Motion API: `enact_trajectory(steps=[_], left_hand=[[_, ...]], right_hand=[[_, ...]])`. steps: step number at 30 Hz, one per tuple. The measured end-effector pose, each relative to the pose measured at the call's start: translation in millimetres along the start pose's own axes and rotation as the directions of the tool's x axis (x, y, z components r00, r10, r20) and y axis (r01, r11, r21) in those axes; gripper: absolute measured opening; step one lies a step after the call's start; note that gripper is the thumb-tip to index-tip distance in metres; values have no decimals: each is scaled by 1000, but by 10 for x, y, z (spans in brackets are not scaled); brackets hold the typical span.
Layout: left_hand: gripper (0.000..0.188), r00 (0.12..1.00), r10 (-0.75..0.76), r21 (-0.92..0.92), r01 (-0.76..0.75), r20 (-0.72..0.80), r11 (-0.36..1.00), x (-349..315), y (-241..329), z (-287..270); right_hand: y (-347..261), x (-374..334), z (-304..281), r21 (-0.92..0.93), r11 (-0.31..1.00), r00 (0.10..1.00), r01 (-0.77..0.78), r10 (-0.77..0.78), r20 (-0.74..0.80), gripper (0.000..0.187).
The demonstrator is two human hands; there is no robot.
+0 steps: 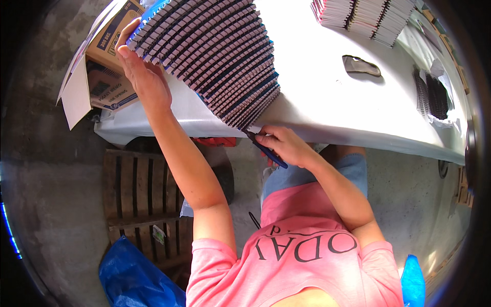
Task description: The person trims the ends of wire spirals on small notebooks using blue nippers, picking up individual notebooks and notebooks from a stack to cut the excess wire.
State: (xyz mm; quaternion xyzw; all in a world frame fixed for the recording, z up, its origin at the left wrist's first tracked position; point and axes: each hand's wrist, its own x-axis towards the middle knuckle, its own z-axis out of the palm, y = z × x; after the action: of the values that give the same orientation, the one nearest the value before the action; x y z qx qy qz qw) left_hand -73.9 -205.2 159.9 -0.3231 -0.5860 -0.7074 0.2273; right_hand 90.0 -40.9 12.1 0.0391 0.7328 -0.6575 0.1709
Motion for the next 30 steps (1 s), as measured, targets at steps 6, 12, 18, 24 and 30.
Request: enact_trajectory(steps=[6,12,18,24,30], left_hand=[[62,1000,2,-5,-2,-13,1000,5,-5,-2],[60,1000,4,-11,-4,1,1000,10,-9,-3],[61,1000,25,-4,-25,7,1000,9,-20,-23],[60,1000,8,2,-8,13,1000,3,-11,-19],[62,999,25,90,-27,26,996,27,39,6]], right_hand=[[92,-202,182,-836,515,683,190,-681,-264,30],[134,-187,234,-869,461,678,180,-698,-229,33],[149,-173,232,-857,480,698,189,-679,-226,30],[92,-79,140,-165,982,983,90,-114,-146,27],[109,-236,129,-540,811,907,224,-376,-189,31]])
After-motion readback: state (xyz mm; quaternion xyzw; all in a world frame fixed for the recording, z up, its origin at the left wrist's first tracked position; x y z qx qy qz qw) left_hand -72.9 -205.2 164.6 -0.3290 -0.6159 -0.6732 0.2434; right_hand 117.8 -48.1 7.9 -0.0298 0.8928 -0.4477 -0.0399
